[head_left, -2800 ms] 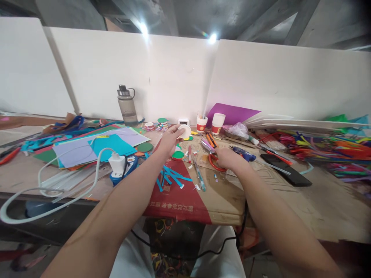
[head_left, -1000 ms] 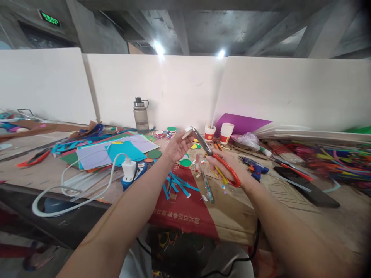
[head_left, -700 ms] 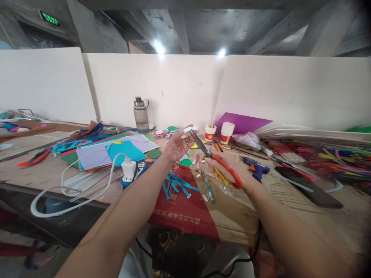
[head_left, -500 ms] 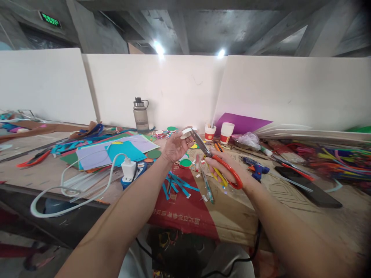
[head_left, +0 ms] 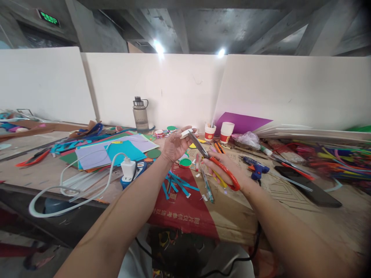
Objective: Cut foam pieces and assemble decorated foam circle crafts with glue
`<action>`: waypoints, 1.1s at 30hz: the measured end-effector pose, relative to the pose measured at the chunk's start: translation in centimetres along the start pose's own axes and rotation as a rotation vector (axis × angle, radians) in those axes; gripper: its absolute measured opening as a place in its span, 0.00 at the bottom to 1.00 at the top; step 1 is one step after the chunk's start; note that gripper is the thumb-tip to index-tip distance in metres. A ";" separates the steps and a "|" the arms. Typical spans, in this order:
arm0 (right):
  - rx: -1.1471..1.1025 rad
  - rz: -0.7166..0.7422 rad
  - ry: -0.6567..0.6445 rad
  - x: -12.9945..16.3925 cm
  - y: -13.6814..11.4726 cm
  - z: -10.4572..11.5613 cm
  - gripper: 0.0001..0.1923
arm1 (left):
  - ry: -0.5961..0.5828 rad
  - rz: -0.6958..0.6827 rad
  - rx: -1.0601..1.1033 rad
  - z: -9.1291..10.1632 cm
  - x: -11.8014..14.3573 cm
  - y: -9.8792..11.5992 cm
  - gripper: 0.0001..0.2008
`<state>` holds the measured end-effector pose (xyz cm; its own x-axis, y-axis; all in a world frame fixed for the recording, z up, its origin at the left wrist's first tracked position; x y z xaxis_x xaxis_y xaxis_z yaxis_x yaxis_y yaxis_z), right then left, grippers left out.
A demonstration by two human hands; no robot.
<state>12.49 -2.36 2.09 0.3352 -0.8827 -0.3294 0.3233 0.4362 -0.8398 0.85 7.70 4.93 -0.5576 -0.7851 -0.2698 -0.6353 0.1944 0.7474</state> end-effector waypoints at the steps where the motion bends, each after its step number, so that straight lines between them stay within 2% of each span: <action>1: 0.003 0.001 0.002 0.0 0.0 0.0 0.14 | -0.004 -0.006 -0.001 -0.1 0.0 0.1 0.20; 10: 0.009 0.006 0.000 0.0 -0.2 -0.1 0.15 | 0.008 -0.011 -0.012 0.1 -0.1 0.0 0.20; 15: 0.042 -0.042 0.023 0.0 0.0 0.1 0.15 | 0.012 0.003 -0.007 0.3 -0.3 -0.1 0.19; 33: 0.134 0.041 0.019 -0.1 -0.9 0.2 0.15 | 0.027 -0.013 -0.037 0.3 -0.1 0.3 0.20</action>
<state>12.34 -2.63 2.92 0.3341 -0.8661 -0.3718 0.4254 0.4906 -0.7605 0.60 8.05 4.98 -0.5348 -0.8030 -0.2631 -0.6215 0.1628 0.7663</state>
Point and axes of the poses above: each hand's wrist, its own x-axis away from the middle knuckle, its own z-axis out of the back of the hand, y = z × x, the point moved 9 cm from there along -x, towards the middle knuckle, and after that the axes turned 11 degrees about z, right-handed, at the moved point
